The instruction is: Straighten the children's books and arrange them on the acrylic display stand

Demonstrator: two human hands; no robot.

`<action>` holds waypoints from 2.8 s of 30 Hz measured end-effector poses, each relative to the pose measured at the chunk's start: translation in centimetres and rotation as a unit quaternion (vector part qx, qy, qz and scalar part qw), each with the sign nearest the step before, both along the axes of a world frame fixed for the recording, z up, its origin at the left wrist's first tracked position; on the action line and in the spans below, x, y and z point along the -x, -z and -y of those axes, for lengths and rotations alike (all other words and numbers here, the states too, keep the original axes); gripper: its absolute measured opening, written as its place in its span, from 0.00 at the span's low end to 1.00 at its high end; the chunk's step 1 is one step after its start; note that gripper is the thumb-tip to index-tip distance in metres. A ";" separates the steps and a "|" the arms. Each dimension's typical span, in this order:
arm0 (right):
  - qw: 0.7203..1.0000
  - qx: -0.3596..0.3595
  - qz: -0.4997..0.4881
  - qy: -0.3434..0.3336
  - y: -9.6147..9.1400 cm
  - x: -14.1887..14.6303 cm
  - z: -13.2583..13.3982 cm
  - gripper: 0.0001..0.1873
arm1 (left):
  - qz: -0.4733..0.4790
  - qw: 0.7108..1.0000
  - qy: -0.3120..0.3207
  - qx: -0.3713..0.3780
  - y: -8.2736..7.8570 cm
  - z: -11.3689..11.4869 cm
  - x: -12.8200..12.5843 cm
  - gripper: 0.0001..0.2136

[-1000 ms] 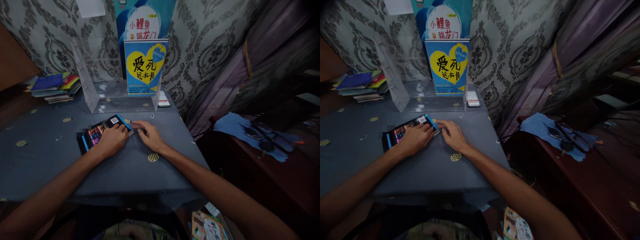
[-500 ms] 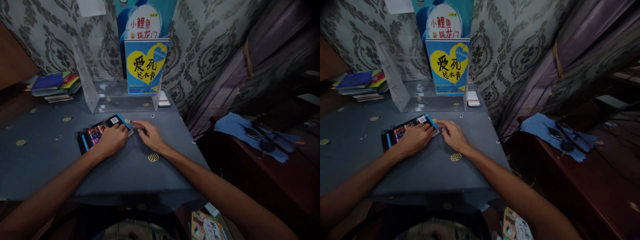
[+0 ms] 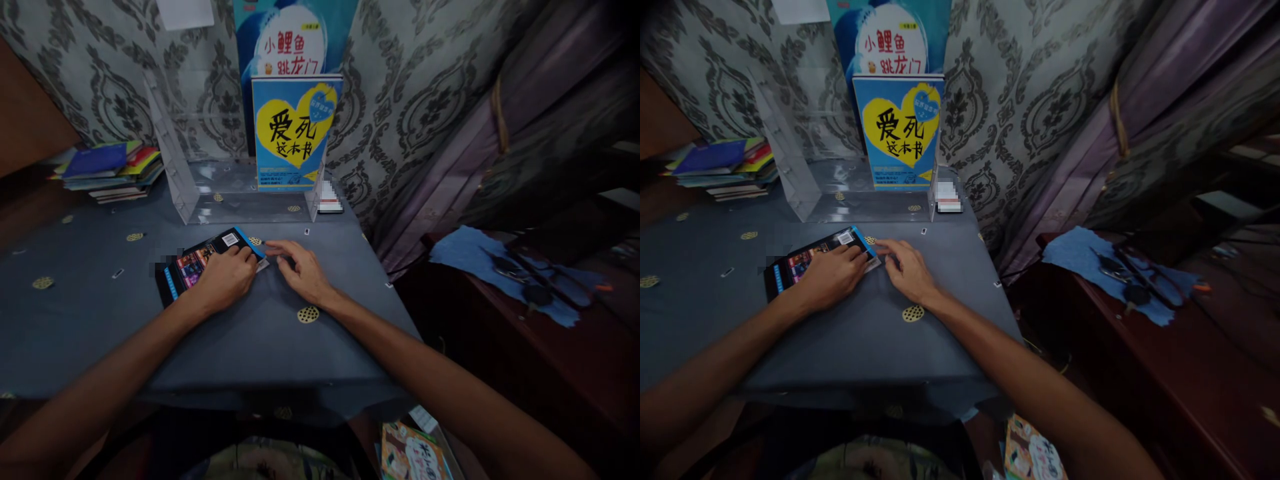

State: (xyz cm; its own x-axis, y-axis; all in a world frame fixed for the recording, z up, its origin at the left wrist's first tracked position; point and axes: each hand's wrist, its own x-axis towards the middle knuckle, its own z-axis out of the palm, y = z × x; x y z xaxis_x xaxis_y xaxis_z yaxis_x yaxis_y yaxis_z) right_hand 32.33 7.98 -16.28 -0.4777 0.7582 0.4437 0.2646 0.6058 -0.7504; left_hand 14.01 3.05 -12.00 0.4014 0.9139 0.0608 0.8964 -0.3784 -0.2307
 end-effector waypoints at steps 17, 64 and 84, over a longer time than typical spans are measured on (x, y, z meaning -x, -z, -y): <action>1.000 -0.013 -0.002 0.003 -0.1 -0.1 0.1 0.23 | 0.003 1.000 -0.001 0.005 -0.3 0.1 0.0 0.17; 0.996 -0.030 0.086 0.016 -0.3 -0.2 0.1 0.21 | -0.028 0.999 0.003 0.019 0.1 0.1 0.1 0.18; 0.998 0.002 0.046 0.037 -0.4 -0.2 0.1 0.21 | -0.032 0.999 0.003 0.015 0.0 0.1 0.1 0.16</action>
